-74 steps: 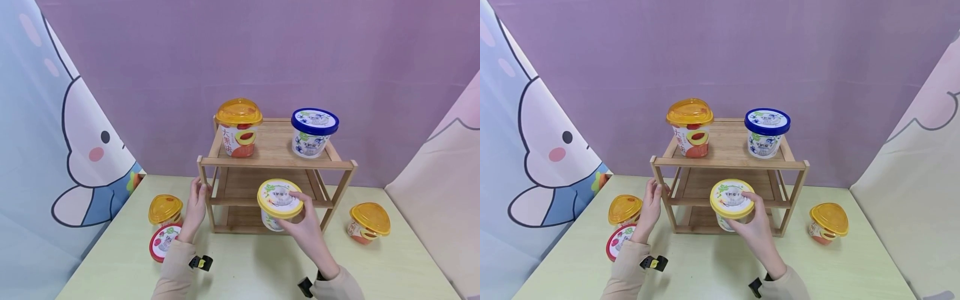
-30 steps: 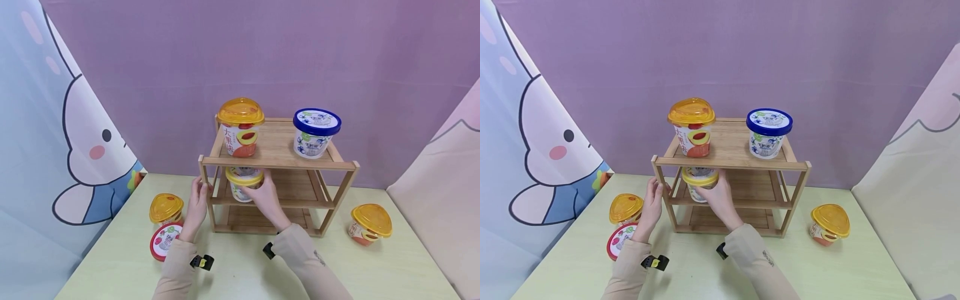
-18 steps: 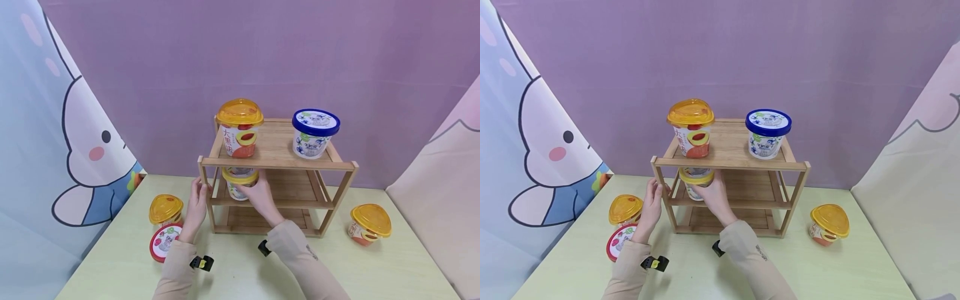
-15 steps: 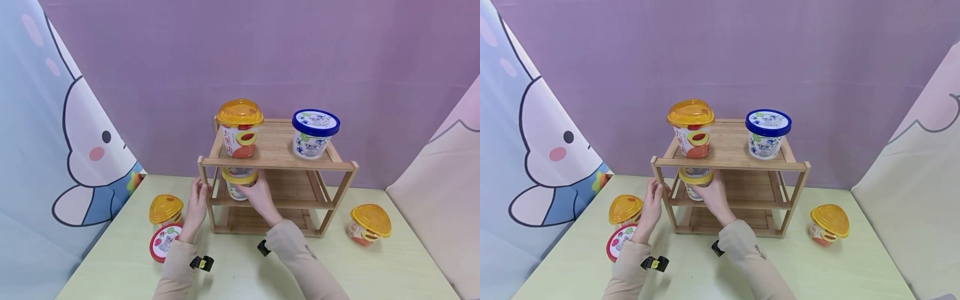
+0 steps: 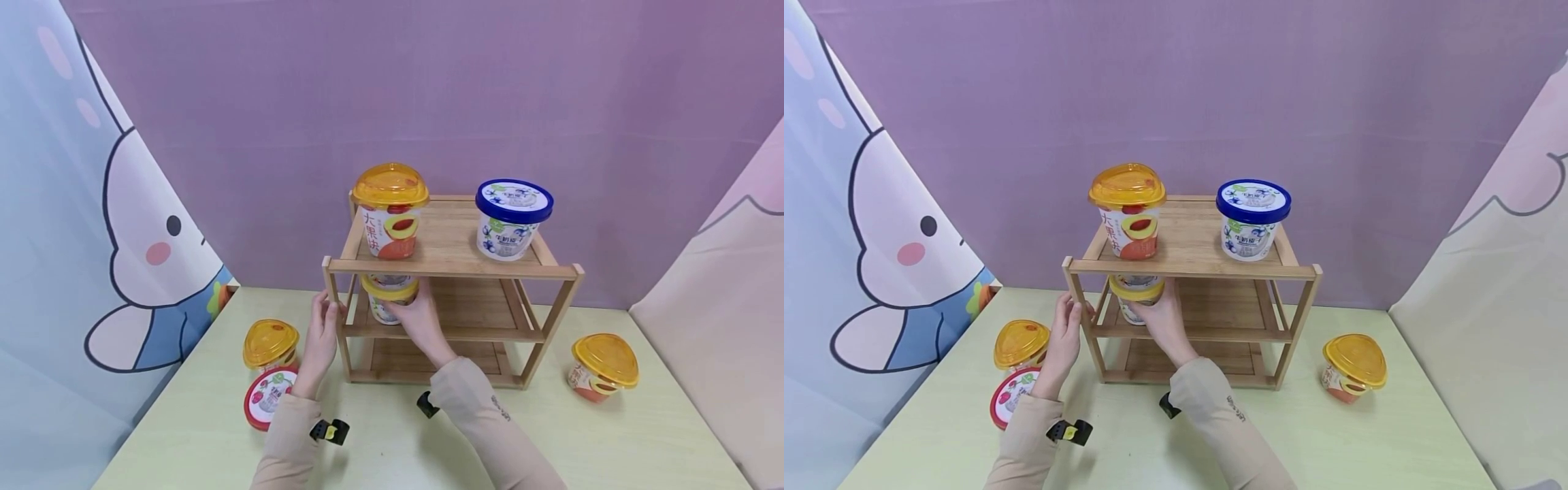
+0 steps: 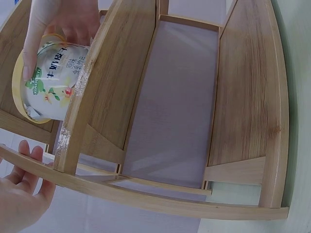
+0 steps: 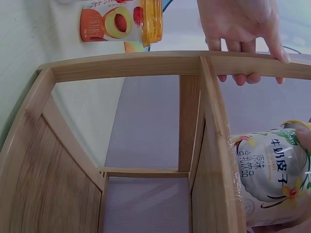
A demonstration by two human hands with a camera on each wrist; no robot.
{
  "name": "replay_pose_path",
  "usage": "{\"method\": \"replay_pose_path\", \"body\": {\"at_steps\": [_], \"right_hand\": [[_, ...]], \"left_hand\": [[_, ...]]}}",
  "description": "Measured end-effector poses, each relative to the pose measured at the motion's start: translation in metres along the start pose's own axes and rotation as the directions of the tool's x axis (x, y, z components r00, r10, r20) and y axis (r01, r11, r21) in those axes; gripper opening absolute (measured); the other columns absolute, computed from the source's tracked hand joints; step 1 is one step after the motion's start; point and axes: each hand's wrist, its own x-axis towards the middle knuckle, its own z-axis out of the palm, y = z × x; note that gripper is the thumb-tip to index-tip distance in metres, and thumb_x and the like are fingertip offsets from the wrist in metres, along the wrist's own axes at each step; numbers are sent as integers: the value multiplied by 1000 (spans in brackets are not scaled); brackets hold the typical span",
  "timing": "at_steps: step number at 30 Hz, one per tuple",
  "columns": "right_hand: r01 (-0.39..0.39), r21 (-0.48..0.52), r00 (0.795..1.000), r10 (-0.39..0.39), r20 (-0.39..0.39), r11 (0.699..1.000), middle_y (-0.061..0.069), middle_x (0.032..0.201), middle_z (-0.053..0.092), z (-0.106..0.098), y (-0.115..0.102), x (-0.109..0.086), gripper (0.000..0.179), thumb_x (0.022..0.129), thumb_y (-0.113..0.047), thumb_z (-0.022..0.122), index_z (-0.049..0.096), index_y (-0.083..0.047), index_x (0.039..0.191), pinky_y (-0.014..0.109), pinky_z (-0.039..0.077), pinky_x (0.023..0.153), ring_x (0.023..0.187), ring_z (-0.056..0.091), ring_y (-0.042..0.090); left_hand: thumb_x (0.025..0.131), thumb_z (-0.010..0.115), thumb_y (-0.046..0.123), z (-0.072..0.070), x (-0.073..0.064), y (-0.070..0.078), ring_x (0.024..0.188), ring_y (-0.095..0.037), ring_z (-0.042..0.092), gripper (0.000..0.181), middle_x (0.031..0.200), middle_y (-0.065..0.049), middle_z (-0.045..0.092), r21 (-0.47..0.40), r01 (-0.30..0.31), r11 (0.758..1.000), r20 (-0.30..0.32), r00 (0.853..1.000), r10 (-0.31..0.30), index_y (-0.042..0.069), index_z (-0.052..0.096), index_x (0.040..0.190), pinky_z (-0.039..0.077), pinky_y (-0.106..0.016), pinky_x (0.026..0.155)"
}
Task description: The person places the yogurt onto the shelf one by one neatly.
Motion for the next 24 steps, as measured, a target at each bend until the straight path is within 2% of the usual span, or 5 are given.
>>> {"method": "replay_pose_path", "body": {"at_steps": [2, 9, 13, 19, 24], "right_hand": [[7, 6, 1000, -7, 2, 1000, 15, 129, 36, 0, 2, 0, 76, 77, -7, 67, 18, -8, 135, 42, 31, 97, 119, 38, 28], [25, 12, 1000, -25, 4, 1000, 14, 129, 36, 2, 5, 0, 77, 77, -6, 67, 17, -8, 135, 41, 30, 98, 119, 37, 27], [39, 10, 999, -39, 3, 999, 15, 129, 34, 3, 11, 2, 78, 76, -6, 68, 16, -8, 135, 42, 30, 98, 119, 37, 29], [33, -40, 999, -32, 12, 999, 7, 132, 29, 4, 35, 10, 84, 76, -18, 70, 13, -21, 138, 38, 28, 100, 122, 33, 21], [42, -85, 999, -42, 1, 995, 9, 130, 29, 3, 36, 5, 76, 78, -19, 68, 19, -18, 136, 40, 28, 100, 122, 33, 23]], "left_hand": [[96, 29, 4, 1, -1, 2, 90, -44, 45, 30, 93, -34, 44, 5, -6, 1000, -1, 1000, 6, -5, 29, 125, 37, -50, 82], [96, 32, 8, -1, 4, -21, 86, -36, 47, 30, 90, -26, 48, 6, -44, 999, -13, 999, 44, -2, 32, 124, 39, -46, 79], [97, 31, 12, 0, 4, -22, 85, -35, 47, 31, 89, -24, 48, 14, -62, 998, -17, 998, 62, -3, 32, 124, 39, -44, 78], [97, 31, 14, 0, 4, -21, 87, -34, 48, 32, 91, -24, 48, 13, -48, 999, -18, 999, 48, -2, 31, 125, 39, -45, 80], [97, 31, 13, 0, 3, -22, 90, -33, 48, 32, 92, -24, 49, 28, -52, 998, -23, 998, 53, -1, 31, 125, 39, -47, 82]]}}
